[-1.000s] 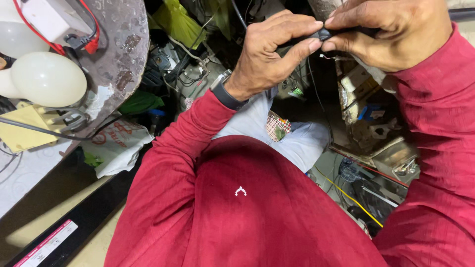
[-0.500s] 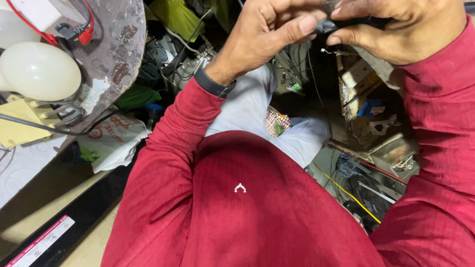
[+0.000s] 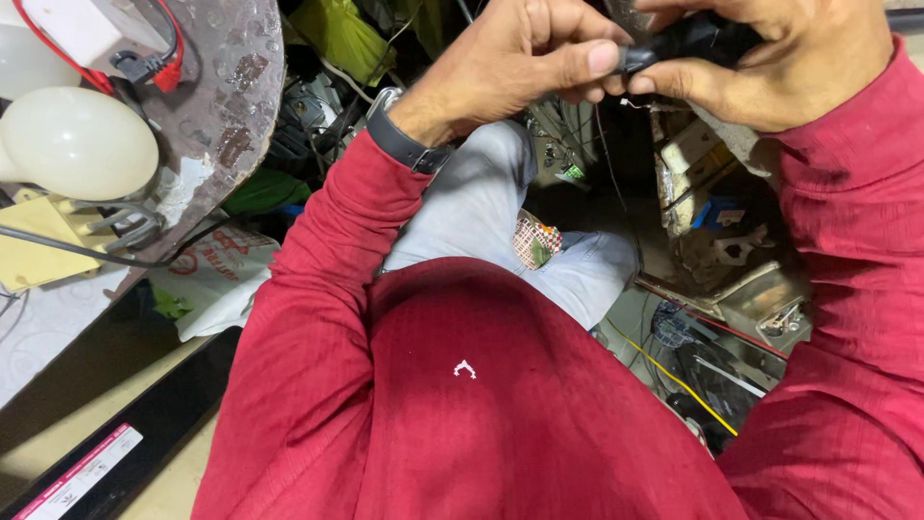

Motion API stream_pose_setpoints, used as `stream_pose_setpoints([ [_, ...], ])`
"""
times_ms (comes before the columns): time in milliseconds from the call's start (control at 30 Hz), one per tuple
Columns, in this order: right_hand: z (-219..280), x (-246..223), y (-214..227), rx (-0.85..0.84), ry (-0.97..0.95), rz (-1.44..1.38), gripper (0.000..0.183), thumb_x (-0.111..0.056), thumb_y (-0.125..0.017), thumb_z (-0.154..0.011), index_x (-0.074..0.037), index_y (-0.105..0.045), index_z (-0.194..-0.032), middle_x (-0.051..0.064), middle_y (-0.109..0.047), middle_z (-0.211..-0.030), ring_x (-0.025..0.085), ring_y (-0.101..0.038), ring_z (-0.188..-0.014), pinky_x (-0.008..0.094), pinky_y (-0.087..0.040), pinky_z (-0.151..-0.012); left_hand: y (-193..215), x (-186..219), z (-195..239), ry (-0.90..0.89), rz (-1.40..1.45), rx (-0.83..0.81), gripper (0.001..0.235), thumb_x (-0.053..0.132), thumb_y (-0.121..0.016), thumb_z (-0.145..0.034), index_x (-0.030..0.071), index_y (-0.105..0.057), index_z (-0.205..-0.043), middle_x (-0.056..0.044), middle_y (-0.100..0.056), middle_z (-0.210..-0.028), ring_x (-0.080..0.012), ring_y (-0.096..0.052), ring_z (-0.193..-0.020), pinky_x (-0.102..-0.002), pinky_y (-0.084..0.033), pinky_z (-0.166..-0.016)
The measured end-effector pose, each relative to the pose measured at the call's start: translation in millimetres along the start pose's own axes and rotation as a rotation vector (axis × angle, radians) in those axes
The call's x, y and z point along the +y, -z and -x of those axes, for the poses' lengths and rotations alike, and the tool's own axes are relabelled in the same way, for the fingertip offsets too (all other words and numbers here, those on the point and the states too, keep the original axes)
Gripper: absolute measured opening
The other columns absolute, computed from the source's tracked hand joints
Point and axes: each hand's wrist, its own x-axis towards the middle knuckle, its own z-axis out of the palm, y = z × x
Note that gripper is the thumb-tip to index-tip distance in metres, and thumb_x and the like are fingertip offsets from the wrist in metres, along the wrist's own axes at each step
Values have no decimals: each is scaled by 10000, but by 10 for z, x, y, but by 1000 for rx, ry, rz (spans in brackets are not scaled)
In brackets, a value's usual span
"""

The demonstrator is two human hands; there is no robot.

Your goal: The person sits on the floor and repairs a black power cable by stripping the outer sheath, twisting the internal wires, and wrapping the connection with black electrical tape. The person repeatedly adjusts and re-wraps the taped section to secure the joint.

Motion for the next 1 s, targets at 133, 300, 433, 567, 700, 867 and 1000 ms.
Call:
stream_pose_setpoints([
  [133, -7, -4, -12, -1, 66, 56, 311, -148, -812, -993, -7, -720, -1254, 109, -730, -1120, 219, -715, -977, 287, -544, -846, 65, -40, 54, -76, 60, 21, 483, 294, -722, -1070, -2, -590, -1428, -46, -749, -1163, -86, -682, -932, -248, -584, -871],
  [300, -12, 1, -53, 5, 12, 21, 268, -151, -860, -990, -13, -763, -1198, 111, -742, -1044, 210, -716, -890, 277, -530, -758, 24, -57, 47, -56, 27, 9, 390, 257, -726, -1108, -24, -676, -1374, -73, -775, -1165, -102, -718, -1022, -245, -603, -911],
  [433, -27, -4, -36, 10, 3, 6, 276, -147, -839, -989, 11, -747, -1195, 106, -734, -1056, 193, -715, -906, 259, -531, -773, -23, -10, 5, -18, -68, 35, 315, 258, -713, -1082, -17, -739, -1233, -52, -786, -1064, -74, -703, -915, -235, -605, -844],
  [567, -69, -12, -5, 39, 27, 23, 330, -139, -892, -947, 49, -729, -1163, 133, -719, -1034, 220, -708, -893, 284, -534, -768, -44, 64, -18, 3, -73, 41, 276, 252, -720, -1067, -2, -756, -1169, -41, -792, -1003, -64, -684, -859, -216, -563, -775],
  [700, -92, -26, -10, 22, -1, -102, 236, -97, -860, -949, 17, -727, -1107, 122, -724, -1004, 205, -710, -866, 270, -528, -742, -81, 59, -20, -68, -218, 84, 262, 245, -737, -1070, -1, -779, -1148, -20, -716, -936, -52, -602, -820, -221, -510, -733],
  [867, -149, -58, 16, 29, 6, -72, 284, -84, -854, -927, 46, -724, -1143, 135, -715, -1026, 212, -701, -901, 282, -530, -775, -14, 54, -32, -109, -244, 11, 293, 269, -701, -1102, -8, -749, -1185, -4, -744, -1012, -48, -652, -900, -227, -556, -811],
  [1000, -163, -86, 13, 35, 50, 2, 260, -62, -878, -886, 37, -754, -1092, 151, -715, -996, 239, -694, -871, 310, -526, -746, 50, 24, 4, -81, -65, -11, 389, 305, -667, -1125, -11, -665, -1350, -3, -731, -1142, -59, -674, -1016, -249, -589, -913],
])
